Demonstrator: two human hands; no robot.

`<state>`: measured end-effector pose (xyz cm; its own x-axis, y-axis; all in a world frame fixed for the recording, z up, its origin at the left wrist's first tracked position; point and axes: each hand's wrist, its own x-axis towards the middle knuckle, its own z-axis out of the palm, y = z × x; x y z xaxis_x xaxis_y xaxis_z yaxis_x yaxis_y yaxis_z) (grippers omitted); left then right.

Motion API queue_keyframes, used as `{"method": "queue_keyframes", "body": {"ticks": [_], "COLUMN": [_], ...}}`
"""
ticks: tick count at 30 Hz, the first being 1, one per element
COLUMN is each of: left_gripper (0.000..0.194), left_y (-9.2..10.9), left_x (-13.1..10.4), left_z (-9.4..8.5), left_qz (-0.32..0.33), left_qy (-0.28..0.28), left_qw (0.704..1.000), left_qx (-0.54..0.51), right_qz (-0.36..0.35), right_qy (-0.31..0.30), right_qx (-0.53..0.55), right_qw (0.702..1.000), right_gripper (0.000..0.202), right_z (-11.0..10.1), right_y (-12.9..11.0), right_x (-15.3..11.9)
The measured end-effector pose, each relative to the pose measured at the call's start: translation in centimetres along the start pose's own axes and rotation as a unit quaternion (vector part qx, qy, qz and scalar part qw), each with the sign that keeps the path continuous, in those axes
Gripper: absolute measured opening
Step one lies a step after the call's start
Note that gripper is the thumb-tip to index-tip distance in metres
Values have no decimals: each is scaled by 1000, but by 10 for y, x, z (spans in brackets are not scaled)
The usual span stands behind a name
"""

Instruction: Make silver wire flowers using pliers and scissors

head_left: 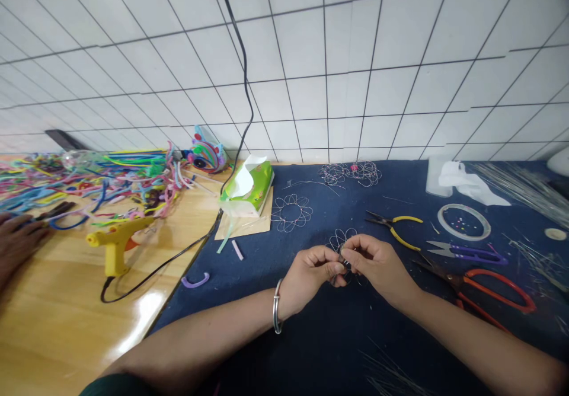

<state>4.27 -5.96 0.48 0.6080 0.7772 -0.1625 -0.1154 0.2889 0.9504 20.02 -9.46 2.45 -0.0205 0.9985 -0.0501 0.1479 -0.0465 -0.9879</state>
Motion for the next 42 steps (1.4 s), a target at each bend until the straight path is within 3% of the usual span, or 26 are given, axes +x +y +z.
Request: {"method": "queue_keyframes", "body": {"ticks": [32, 36, 42], "left_gripper": [14, 13, 15], "left_y": [2, 2, -1], "left_x": [-2, -2, -4], "left_z": [2, 1, -2], "left_qz": [-6, 11, 13], "left_qy": [-8, -18, -57], "left_qw": [1000, 1000, 995], "left_qx": [-11, -13, -81], "right_qz": [5, 2, 2], "right_qy": [-7, -47, -187], "right_qx": [6, -5, -7], "right_qw": [1000, 999, 982], "right_gripper": [12, 17, 28], "right_z": [0, -4, -14], "right_y": [-3, -8, -20], "right_x": [-1, 0, 2]}}
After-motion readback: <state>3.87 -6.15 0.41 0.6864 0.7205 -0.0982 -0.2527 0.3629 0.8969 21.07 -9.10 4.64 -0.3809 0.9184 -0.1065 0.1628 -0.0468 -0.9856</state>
